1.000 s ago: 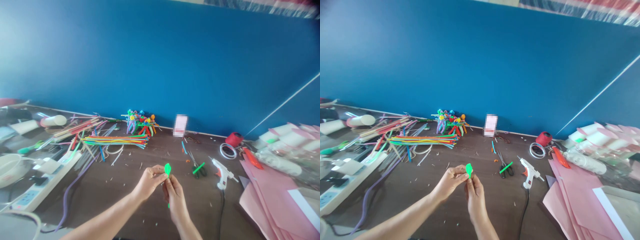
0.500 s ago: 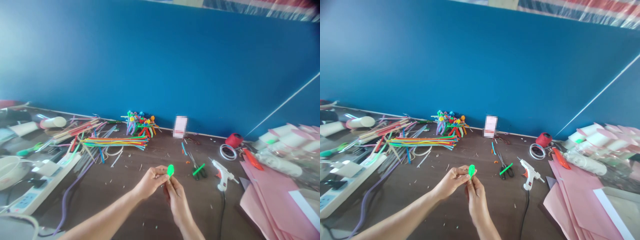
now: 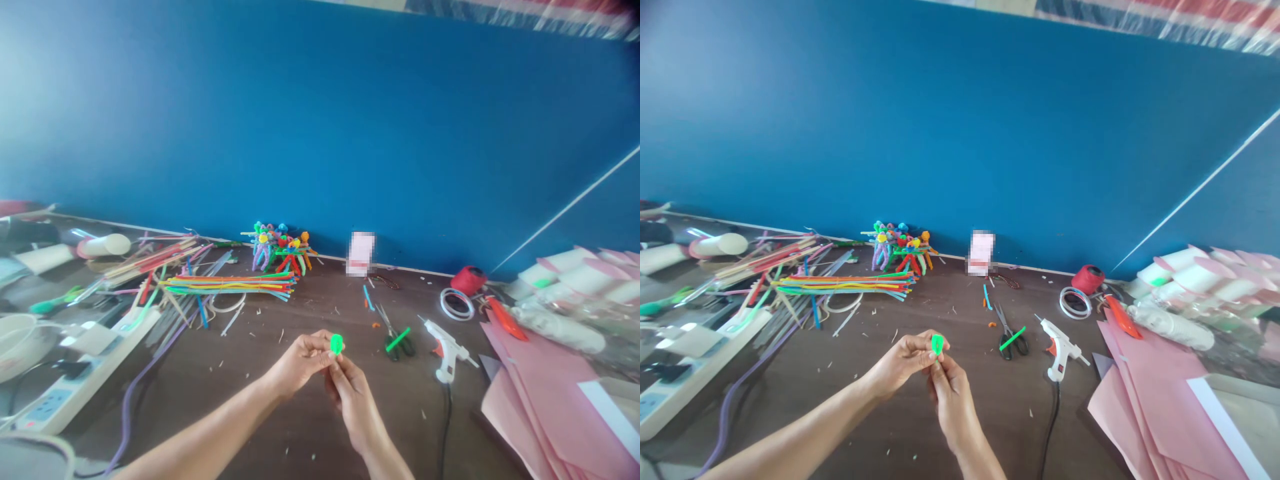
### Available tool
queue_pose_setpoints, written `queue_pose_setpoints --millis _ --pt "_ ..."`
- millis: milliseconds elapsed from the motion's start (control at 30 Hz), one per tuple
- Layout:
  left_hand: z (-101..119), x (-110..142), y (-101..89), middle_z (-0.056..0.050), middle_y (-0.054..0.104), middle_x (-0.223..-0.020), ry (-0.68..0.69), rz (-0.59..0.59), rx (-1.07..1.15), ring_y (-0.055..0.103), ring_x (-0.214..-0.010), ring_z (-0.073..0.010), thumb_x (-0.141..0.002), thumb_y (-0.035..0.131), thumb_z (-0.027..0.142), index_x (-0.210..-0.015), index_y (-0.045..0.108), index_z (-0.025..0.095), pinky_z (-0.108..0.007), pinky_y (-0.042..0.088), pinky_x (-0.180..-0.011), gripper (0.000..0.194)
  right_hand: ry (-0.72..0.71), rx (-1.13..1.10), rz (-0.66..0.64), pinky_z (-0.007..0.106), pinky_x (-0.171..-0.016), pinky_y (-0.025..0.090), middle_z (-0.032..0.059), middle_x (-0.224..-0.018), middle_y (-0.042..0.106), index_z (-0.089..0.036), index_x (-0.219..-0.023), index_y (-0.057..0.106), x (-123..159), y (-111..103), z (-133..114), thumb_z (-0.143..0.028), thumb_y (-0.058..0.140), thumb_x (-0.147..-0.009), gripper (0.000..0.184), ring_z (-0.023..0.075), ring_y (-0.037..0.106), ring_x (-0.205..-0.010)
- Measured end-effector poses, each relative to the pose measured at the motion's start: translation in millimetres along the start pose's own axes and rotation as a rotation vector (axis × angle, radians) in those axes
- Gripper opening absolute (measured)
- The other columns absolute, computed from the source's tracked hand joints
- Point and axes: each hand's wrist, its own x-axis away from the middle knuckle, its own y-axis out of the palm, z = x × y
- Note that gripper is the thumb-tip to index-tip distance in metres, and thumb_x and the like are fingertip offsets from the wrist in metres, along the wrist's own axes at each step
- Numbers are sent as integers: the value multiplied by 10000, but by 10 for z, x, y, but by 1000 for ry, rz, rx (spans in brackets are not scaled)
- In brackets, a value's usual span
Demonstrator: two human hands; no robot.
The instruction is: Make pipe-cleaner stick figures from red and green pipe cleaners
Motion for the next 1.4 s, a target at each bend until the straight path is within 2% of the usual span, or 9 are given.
queue_pose_setpoints --millis 133,233,300,367,433,567,767,967,1400 --pt "-17 0 2 -65 552 -887 31 64 -53 516 -775 -149 -696 601 397 -685 669 139 -255 414 -695 268 -134 164 5 182 -421 300 -49 -517 408 -156 -714 494 -35 -63 12 -421 409 -836 304 68 348 -442" --pt "-2 4 -16 -60 587 -842 48 130 -182 524 -790 -161 -729 557 405 -771 662 139 -254 404 -724 289 -327 334 119 224 -580 425 23 -702 558 -148 -854 546 -51 -170 -39 -346 453 -826 220 121 514 -626" --pt "18 10 -26 -49 601 -757 21 140 -290 523 -734 -148 -754 518 407 -794 654 129 -236 398 -687 311 -456 463 242 258 -668 455 57 -832 592 -162 -951 549 -42 -241 -126 -288 478 -815 198 152 558 -744" --pt "38 21 -20 -31 582 -656 -29 114 -377 491 -617 -117 -771 485 408 -742 643 118 -206 377 -586 332 -572 591 307 276 -707 465 65 -884 594 -181 -998 552 -24 -285 -243 -235 484 -810 207 159 569 -787" --pt "55 33 6 -12 546 -590 -51 77 -431 437 -536 -90 -783 462 399 -673 622 115 -188 336 -514 345 -668 706 297 287 -721 473 67 -909 589 -197 -1034 558 -6 -294 -361 -197 476 -810 238 156 573 -798" --pt "63 54 81 -3 518 -562 -21 71 -457 408 -520 -85 -799 430 365 -613 590 118 -183 312 -497 348 -787 888 284 311 -766 477 75 -913 595 -197 -1027 586 -5 -247 -492 -146 461 -806 259 167 571 -856" --pt "-29 67 111 -22 567 -586 -2 121 -372 482 -568 -112 -797 429 340 -588 565 130 -204 359 -567 325 -846 1083 349 330 -734 486 81 -859 597 -170 -1013 572 -30 -181 -475 -108 445 -801 255 177 568 -820" --pt "-149 78 104 -27 568 -573 3 159 -272 512 -575 -117 -800 429 306 -591 542 131 -215 387 -597 295 -869 1232 359 338 -704 482 81 -811 591 -146 -982 562 -26 -146 -492 -91 446 -793 229 184 564 -781" --pt "-116 94 151 -10 535 -519 -46 168 -187 502 -532 -112 -774 465 360 -551 509 141 -215 404 -573 316 -845 1310 360 323 -679 468 71 -768 582 -155 -925 560 -26 -148 -498 -125 444 -803 171 185 566 -748"
